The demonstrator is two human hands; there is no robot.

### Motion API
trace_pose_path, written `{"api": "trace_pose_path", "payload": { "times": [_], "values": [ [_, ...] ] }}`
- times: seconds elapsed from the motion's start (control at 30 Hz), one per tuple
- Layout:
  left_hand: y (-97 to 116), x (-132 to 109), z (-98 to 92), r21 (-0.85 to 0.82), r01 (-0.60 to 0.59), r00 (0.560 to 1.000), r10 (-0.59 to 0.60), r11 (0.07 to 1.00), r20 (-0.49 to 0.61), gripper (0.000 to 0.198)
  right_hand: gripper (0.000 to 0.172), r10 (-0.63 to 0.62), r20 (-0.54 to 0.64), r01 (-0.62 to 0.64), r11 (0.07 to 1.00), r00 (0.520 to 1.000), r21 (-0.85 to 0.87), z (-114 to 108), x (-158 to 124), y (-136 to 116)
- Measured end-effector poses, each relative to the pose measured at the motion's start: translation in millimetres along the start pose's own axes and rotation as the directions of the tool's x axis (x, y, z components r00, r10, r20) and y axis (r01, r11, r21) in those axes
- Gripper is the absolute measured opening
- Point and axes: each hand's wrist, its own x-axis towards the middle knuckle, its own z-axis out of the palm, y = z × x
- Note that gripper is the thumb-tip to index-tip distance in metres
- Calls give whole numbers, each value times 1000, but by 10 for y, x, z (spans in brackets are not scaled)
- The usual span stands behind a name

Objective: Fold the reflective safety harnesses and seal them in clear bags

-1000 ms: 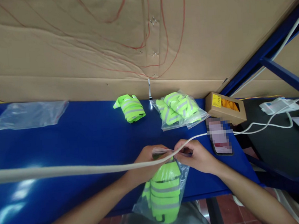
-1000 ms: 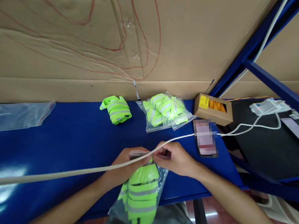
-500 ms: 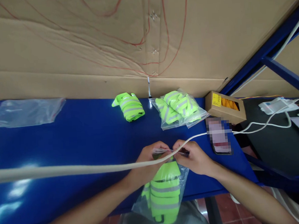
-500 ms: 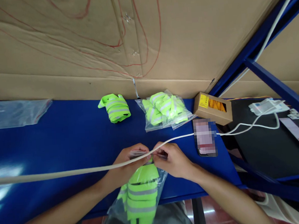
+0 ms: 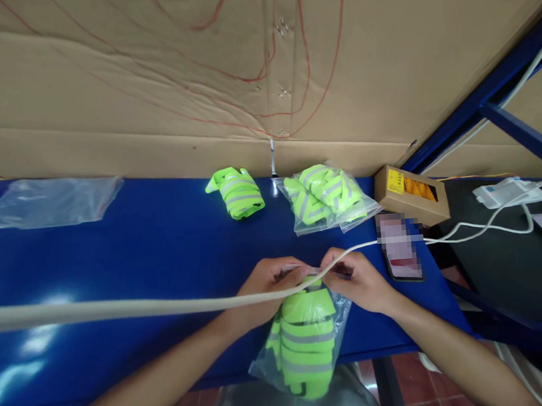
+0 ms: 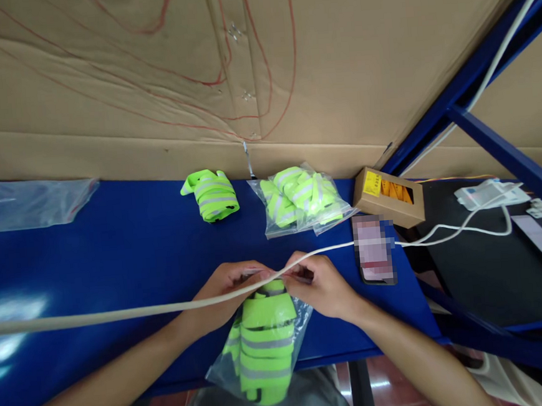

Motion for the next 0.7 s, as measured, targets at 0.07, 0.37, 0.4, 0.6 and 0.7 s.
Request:
{"api": "trace_pose_path", "payload": {
  "times": [0.07, 0.37, 0.4, 0.6, 0.7],
  "values": [
    [-1, -9, 4, 8, -16, 999, 16, 1000, -42, 40, 13, -14, 6, 14, 1000, 1000, -20, 6, -2, 0],
    [-3, 13, -54, -69, 37, 999, -35, 997, 27, 50, 26, 9, -12, -10, 999, 1000, -47, -7, 12, 15],
    [11, 11, -72, -57, 27, 999, -24, 998, 39, 50, 26, 4, -14, -4, 999, 1000, -46, -17, 12, 14],
    [55, 3, -122, 34, -68, 997, 67, 997, 36, 42, 25, 34, 22, -33, 999, 999, -38, -16, 20, 48],
    [-4, 24, -110, 34, -31, 998, 30, 999, 53, 46, 30, 38, 24, -39, 999, 999, 14, 7, 33, 46]
  ]
}}
